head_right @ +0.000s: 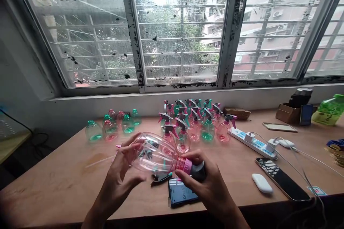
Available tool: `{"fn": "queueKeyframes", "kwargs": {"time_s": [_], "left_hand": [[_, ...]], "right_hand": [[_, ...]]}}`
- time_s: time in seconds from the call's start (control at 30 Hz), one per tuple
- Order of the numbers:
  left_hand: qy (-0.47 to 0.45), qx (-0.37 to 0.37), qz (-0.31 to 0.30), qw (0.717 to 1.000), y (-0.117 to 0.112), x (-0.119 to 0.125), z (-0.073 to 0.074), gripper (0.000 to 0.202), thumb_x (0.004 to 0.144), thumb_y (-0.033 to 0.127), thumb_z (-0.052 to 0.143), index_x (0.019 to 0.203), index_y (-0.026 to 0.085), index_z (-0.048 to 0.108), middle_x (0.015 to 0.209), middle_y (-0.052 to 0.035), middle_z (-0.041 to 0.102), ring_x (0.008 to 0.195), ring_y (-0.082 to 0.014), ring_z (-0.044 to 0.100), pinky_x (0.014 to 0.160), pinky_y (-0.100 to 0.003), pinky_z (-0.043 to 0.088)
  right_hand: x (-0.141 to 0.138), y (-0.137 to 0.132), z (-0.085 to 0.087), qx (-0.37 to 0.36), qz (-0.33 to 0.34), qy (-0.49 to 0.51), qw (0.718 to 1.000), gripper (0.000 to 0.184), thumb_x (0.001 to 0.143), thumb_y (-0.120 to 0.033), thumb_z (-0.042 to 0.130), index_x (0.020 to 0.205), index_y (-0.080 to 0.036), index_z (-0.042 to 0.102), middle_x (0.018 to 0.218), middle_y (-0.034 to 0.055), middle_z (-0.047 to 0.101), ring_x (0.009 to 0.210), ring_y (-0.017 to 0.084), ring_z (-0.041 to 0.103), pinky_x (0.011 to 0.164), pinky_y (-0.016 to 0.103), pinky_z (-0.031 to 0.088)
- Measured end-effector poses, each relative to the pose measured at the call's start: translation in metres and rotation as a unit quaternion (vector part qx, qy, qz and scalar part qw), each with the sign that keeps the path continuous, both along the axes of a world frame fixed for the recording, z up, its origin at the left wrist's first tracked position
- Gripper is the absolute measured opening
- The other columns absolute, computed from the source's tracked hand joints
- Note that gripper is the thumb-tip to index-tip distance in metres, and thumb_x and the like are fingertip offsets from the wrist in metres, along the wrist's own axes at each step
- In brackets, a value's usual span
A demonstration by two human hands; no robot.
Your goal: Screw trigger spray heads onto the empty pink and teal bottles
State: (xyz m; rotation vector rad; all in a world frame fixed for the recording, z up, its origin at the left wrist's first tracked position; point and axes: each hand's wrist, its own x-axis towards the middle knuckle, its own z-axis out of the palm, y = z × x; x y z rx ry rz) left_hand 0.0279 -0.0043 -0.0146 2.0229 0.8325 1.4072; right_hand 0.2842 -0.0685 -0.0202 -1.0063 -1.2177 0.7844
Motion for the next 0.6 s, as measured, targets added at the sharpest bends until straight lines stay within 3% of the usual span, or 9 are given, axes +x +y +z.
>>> {"fn": "queueKeyframes", "kwargs": {"time_s": [0.1,0.2,0.3,0.4,0.5,0.6], "left_hand": [[-0.024,0.029,0.007,0.999,-0.002,0.001,0.001,0.041,0.098,0.040,0.084,0.134,0.032,0.066,0.175,-0.0119,0.047,0.161,-0.0362,0.051,0.127,-0.054,0.054],[-0.029,0.125,0.059,0.990,0.002,0.002,-0.002,0.046,0.097,0.035,0.085,0.139,0.035,0.067,0.164,-0.0084,0.060,0.157,-0.0331,0.055,0.127,-0.054,0.053],[-0.046,0.172,0.112,0.977,0.006,0.003,-0.006,0.032,0.101,0.027,0.080,0.131,0.035,0.070,0.143,-0.0044,0.074,0.142,-0.0262,0.069,0.122,-0.046,0.058],[-0.023,0.145,0.104,0.984,0.007,0.002,-0.008,0.028,0.102,0.024,0.078,0.127,0.033,0.071,0.139,-0.0045,0.076,0.141,-0.0252,0.070,0.120,-0.042,0.059],[-0.023,0.087,0.057,0.994,0.003,0.004,-0.009,0.050,0.092,0.036,0.090,0.136,0.033,0.068,0.150,-0.0085,0.070,0.152,-0.0309,0.062,0.124,-0.044,0.057],[-0.086,0.013,0.022,0.996,0.000,0.012,-0.014,0.065,0.087,0.054,0.092,0.141,0.031,0.065,0.159,-0.0131,0.061,0.150,-0.0365,0.063,0.126,-0.050,0.054]], "right_hand": [[0.007,-0.002,0.002,0.036,-0.031,-0.060,0.997,0.030,0.081,-0.043,0.099,0.095,-0.024,0.081,0.076,-0.0025,0.075,0.067,0.016,0.069,0.060,0.023,0.058],[0.008,-0.003,0.001,-0.004,-0.013,-0.007,1.000,0.037,0.081,-0.052,0.099,0.097,-0.025,0.078,0.078,-0.0032,0.075,0.066,0.017,0.074,0.058,0.023,0.061],[0.005,-0.001,-0.002,-0.026,0.009,0.043,0.999,0.042,0.082,-0.057,0.097,0.098,-0.024,0.076,0.077,-0.0043,0.073,0.058,0.015,0.073,0.051,0.022,0.061],[0.003,0.002,-0.006,0.005,-0.010,0.020,1.000,0.039,0.085,-0.053,0.096,0.099,-0.023,0.076,0.075,-0.0043,0.073,0.052,0.012,0.066,0.048,0.021,0.055],[0.004,0.004,-0.007,0.015,-0.031,0.001,0.999,0.038,0.086,-0.052,0.095,0.102,-0.024,0.076,0.077,-0.0028,0.076,0.053,0.013,0.065,0.050,0.023,0.054],[0.007,0.005,-0.008,0.037,-0.057,-0.046,0.997,0.033,0.086,-0.047,0.095,0.102,-0.025,0.078,0.078,-0.0021,0.079,0.054,0.013,0.062,0.054,0.024,0.053]]}}
